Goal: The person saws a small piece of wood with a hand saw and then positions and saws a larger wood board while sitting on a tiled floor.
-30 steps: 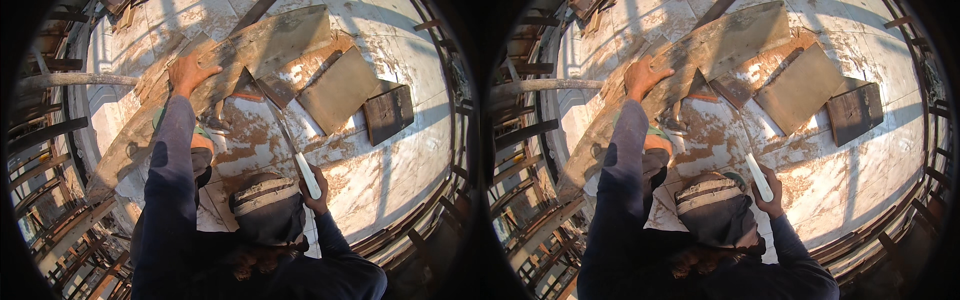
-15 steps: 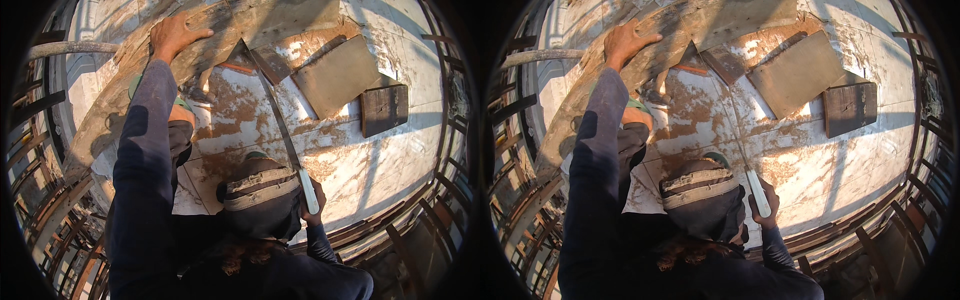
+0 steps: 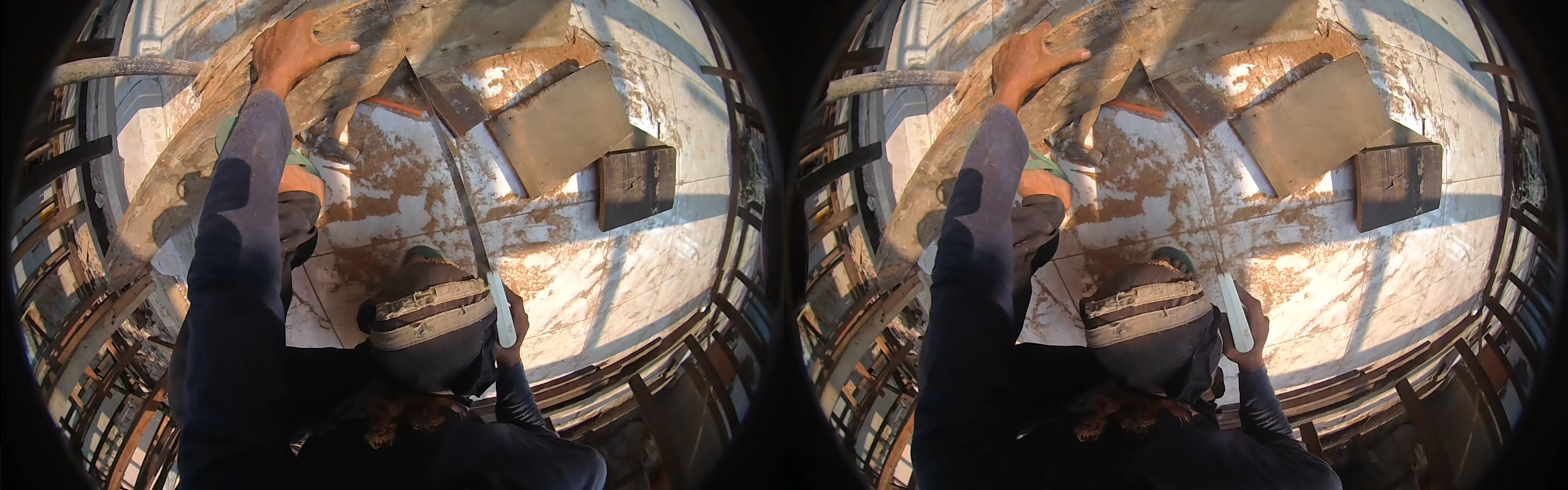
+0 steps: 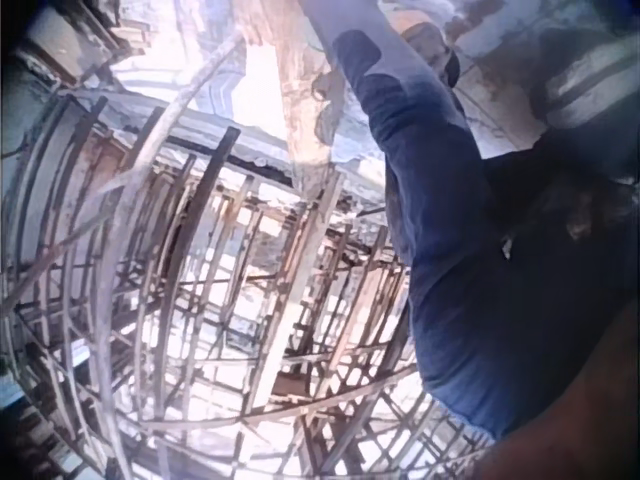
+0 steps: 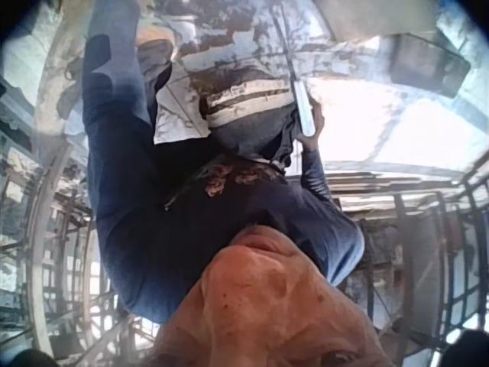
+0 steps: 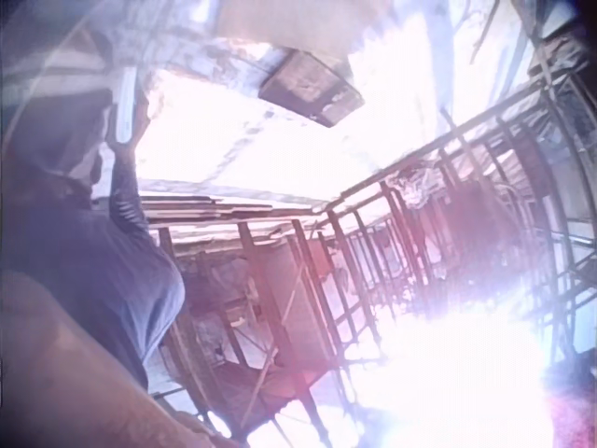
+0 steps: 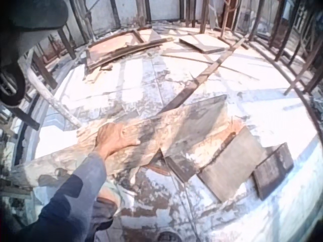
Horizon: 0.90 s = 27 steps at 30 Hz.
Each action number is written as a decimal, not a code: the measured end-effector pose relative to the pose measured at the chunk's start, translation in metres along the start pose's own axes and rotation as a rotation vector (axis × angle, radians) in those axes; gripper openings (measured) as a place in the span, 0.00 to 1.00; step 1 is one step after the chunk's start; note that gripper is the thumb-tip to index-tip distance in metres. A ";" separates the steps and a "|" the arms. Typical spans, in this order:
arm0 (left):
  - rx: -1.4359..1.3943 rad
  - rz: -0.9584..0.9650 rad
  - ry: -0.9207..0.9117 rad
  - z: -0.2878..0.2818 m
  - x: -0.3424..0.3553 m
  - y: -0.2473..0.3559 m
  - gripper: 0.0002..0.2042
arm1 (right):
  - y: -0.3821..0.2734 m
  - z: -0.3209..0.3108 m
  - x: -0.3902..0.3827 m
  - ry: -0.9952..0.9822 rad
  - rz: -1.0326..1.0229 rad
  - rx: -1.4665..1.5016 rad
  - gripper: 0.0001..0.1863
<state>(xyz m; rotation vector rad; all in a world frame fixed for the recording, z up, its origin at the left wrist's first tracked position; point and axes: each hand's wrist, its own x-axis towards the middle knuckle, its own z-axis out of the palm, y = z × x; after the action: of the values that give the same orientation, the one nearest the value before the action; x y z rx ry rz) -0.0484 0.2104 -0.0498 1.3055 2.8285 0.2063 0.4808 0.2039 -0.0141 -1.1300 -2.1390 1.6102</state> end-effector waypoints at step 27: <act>0.010 -0.052 0.001 -0.007 0.008 0.009 0.44 | -0.005 0.052 0.128 0.107 -0.274 0.061 0.25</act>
<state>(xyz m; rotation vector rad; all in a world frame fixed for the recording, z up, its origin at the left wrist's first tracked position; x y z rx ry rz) -0.0475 0.2216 -0.0414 1.2316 2.8642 0.1913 0.3610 0.2550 -0.0612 -0.8420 -2.0572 1.4479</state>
